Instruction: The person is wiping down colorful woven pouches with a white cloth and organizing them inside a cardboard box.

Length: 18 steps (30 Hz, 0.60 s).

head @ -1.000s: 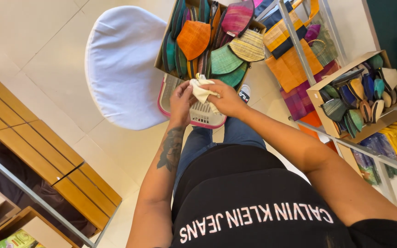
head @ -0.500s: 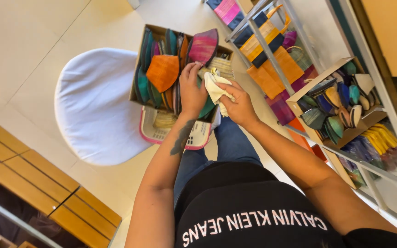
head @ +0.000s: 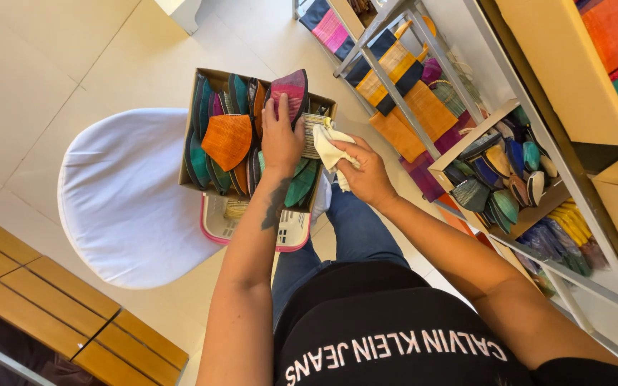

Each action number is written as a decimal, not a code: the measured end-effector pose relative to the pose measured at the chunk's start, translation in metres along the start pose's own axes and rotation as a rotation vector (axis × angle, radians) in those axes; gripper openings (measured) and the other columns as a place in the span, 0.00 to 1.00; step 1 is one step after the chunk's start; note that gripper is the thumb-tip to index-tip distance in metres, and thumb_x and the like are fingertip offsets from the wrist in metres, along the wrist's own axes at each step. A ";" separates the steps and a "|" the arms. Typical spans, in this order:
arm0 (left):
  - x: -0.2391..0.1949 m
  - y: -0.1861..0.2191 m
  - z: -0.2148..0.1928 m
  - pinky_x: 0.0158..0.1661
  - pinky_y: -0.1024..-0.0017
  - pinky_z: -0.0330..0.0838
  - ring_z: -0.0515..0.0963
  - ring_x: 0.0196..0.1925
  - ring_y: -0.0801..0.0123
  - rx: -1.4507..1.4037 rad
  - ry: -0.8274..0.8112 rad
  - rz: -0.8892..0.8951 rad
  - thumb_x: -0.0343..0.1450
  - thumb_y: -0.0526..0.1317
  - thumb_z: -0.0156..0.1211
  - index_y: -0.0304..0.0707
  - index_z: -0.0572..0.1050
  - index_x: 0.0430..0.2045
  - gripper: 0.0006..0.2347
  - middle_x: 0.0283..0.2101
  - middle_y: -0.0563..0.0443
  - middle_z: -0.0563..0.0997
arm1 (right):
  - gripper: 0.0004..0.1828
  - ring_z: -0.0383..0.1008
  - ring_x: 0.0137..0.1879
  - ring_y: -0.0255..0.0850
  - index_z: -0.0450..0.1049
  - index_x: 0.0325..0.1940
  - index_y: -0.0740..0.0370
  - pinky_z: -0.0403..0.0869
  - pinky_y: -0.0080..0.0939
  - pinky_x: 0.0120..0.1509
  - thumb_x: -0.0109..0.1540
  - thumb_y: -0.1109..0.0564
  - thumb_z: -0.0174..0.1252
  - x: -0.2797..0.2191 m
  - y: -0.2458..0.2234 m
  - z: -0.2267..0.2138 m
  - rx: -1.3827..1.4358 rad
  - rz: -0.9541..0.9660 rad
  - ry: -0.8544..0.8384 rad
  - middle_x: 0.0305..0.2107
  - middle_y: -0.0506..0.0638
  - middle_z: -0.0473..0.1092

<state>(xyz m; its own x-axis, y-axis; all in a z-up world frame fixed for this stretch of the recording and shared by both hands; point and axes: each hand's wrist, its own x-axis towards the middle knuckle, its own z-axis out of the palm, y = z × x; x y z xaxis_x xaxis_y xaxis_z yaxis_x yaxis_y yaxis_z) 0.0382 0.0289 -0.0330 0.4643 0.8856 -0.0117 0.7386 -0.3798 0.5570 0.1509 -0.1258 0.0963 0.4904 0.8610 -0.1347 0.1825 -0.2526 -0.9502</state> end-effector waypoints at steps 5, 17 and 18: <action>-0.004 -0.029 0.020 0.55 0.56 0.78 0.77 0.60 0.39 0.191 0.133 0.147 0.73 0.40 0.55 0.36 0.66 0.64 0.22 0.61 0.33 0.72 | 0.22 0.72 0.64 0.54 0.80 0.57 0.60 0.66 0.54 0.70 0.59 0.66 0.58 0.001 0.000 0.009 0.004 -0.019 -0.024 0.54 0.61 0.72; -0.045 0.015 -0.134 0.44 0.65 0.81 0.84 0.48 0.56 -0.259 0.266 0.000 0.72 0.36 0.57 0.41 0.78 0.52 0.13 0.45 0.45 0.84 | 0.22 0.73 0.61 0.61 0.78 0.59 0.59 0.68 0.58 0.68 0.61 0.66 0.58 0.004 -0.052 0.035 -0.039 -0.230 0.022 0.50 0.66 0.70; -0.052 0.020 -0.156 0.42 0.65 0.81 0.85 0.45 0.55 -0.415 0.229 -0.094 0.72 0.38 0.58 0.42 0.80 0.48 0.12 0.42 0.45 0.85 | 0.22 0.72 0.61 0.63 0.77 0.61 0.62 0.67 0.60 0.68 0.63 0.67 0.56 0.004 -0.066 0.035 -0.042 -0.328 0.067 0.51 0.68 0.69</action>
<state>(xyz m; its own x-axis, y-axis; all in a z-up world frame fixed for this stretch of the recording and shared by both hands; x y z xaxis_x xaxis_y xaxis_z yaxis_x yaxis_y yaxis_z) -0.0476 0.0169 0.1087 0.2509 0.9648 0.0792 0.4933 -0.1978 0.8471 0.1110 -0.0906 0.1484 0.4547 0.8687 0.1966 0.3739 0.0142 -0.9273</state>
